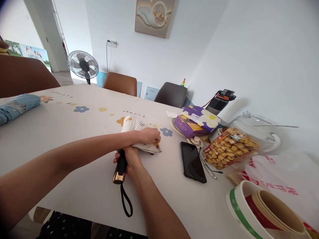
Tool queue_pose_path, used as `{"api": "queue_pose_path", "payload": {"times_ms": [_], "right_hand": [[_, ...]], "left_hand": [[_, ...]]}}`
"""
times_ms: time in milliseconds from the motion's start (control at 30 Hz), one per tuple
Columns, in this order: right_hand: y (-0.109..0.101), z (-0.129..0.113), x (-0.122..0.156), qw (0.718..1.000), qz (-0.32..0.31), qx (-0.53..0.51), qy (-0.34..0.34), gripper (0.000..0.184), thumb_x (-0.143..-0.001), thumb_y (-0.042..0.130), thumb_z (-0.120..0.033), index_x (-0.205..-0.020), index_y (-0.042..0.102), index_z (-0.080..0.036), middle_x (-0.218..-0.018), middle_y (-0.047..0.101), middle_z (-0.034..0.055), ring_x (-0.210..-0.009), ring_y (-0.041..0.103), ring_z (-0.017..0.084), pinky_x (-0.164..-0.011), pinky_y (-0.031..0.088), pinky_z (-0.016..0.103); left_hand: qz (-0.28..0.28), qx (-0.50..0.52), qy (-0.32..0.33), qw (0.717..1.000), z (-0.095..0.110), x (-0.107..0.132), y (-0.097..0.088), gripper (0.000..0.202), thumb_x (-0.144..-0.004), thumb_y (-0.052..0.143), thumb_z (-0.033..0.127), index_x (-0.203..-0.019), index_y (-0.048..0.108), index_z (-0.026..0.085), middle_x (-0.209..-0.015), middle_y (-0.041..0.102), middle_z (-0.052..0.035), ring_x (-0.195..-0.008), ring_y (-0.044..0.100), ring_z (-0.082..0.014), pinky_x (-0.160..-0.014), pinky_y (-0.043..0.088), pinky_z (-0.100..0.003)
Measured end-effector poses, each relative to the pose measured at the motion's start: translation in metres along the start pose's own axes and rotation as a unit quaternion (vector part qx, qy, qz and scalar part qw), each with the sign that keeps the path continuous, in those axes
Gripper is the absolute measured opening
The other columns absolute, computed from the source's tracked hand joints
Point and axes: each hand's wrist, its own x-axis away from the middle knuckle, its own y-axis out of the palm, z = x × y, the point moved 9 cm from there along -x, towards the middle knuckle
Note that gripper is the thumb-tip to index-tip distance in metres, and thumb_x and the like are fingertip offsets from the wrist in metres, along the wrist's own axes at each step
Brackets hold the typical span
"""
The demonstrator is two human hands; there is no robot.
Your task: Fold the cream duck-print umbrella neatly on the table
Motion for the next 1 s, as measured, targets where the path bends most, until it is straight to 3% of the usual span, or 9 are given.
{"api": "queue_pose_path", "payload": {"times_ms": [67, 167, 300, 400, 533, 667, 800, 1000], "right_hand": [[0.001, 0.002, 0.000, 1.000, -0.003, 0.000, 0.009, 0.009, -0.065, 0.055, -0.012, -0.073, 0.052, -0.014, -0.056, 0.048, -0.0033, -0.040, 0.040, 0.006, -0.034, 0.041, 0.021], [0.000, 0.003, 0.000, 1.000, 0.004, 0.005, 0.026, 0.008, -0.066, 0.059, -0.015, -0.070, 0.052, -0.013, -0.061, 0.051, -0.0015, -0.041, 0.040, 0.005, -0.033, 0.040, 0.019], [-0.001, 0.004, 0.002, 0.999, 0.016, -0.002, 0.045, 0.013, -0.068, 0.063, -0.019, -0.069, 0.052, -0.012, -0.063, 0.051, -0.0018, -0.040, 0.039, 0.003, -0.033, 0.039, 0.018], [-0.002, 0.004, 0.001, 0.999, 0.025, -0.002, 0.043, 0.013, -0.069, 0.063, -0.020, -0.071, 0.052, -0.012, -0.063, 0.051, -0.0020, -0.038, 0.037, 0.003, -0.032, 0.038, 0.018], [-0.003, 0.004, -0.001, 0.999, 0.027, 0.001, 0.036, 0.014, -0.069, 0.064, -0.020, -0.071, 0.051, -0.013, -0.063, 0.051, -0.0023, -0.037, 0.034, 0.002, -0.030, 0.036, 0.017], [-0.003, 0.003, -0.001, 0.999, 0.022, 0.008, 0.031, 0.015, -0.069, 0.064, -0.020, -0.070, 0.051, -0.013, -0.064, 0.050, -0.0025, -0.037, 0.033, 0.002, -0.030, 0.035, 0.017], [-0.003, 0.001, 0.000, 0.999, 0.026, 0.020, 0.024, 0.019, -0.066, 0.067, -0.023, -0.072, 0.052, -0.013, -0.065, 0.049, -0.0025, -0.038, 0.034, 0.002, -0.031, 0.035, 0.017], [-0.003, -0.004, 0.005, 0.999, 0.024, 0.018, 0.016, 0.025, -0.067, 0.067, -0.034, -0.075, 0.052, -0.016, -0.063, 0.050, -0.0023, -0.039, 0.036, 0.004, -0.031, 0.035, 0.017]], "left_hand": [[0.068, 0.021, 0.000, 0.997, -0.004, 0.001, -0.010, 0.024, -0.074, 0.047, 0.012, -0.084, 0.066, 0.021, -0.094, 0.061, -0.0040, -0.094, 0.054, -0.0186, -0.066, 0.040, -0.025], [0.213, 0.074, -0.010, 0.974, -0.010, 0.016, -0.041, 0.023, -0.079, 0.040, 0.014, -0.083, 0.061, 0.021, -0.094, 0.061, -0.0019, -0.095, 0.052, -0.0167, -0.064, 0.040, -0.024], [0.351, 0.196, -0.038, 0.915, -0.030, 0.057, -0.080, 0.021, -0.082, 0.035, 0.015, -0.089, 0.054, 0.021, -0.087, 0.061, 0.0009, -0.081, 0.055, -0.0123, -0.068, 0.042, -0.025], [0.419, 0.277, -0.062, 0.863, -0.058, 0.096, -0.095, 0.019, -0.079, 0.037, 0.013, -0.088, 0.051, 0.021, -0.080, 0.059, 0.0017, -0.068, 0.055, -0.0097, -0.063, 0.044, -0.023], [0.475, 0.326, -0.120, 0.808, -0.104, 0.151, -0.086, 0.019, -0.075, 0.041, 0.013, -0.086, 0.054, 0.019, -0.080, 0.057, 0.0004, -0.056, 0.051, -0.0076, -0.048, 0.042, -0.019], [0.499, 0.385, -0.164, 0.759, -0.132, 0.187, -0.060, 0.017, -0.067, 0.041, 0.008, -0.073, 0.055, 0.017, -0.076, 0.056, 0.0003, -0.056, 0.053, -0.0081, -0.050, 0.046, -0.021], [0.532, 0.428, -0.184, 0.707, -0.138, 0.202, -0.052, 0.019, -0.061, 0.039, 0.005, -0.068, 0.052, 0.018, -0.072, 0.057, 0.0011, -0.062, 0.054, -0.0103, -0.053, 0.046, -0.022], [0.587, 0.370, -0.164, 0.701, -0.127, 0.212, -0.066, 0.018, -0.063, 0.041, 0.005, -0.069, 0.050, 0.020, -0.076, 0.057, 0.0013, -0.073, 0.053, -0.0116, -0.066, 0.044, -0.025]]}}
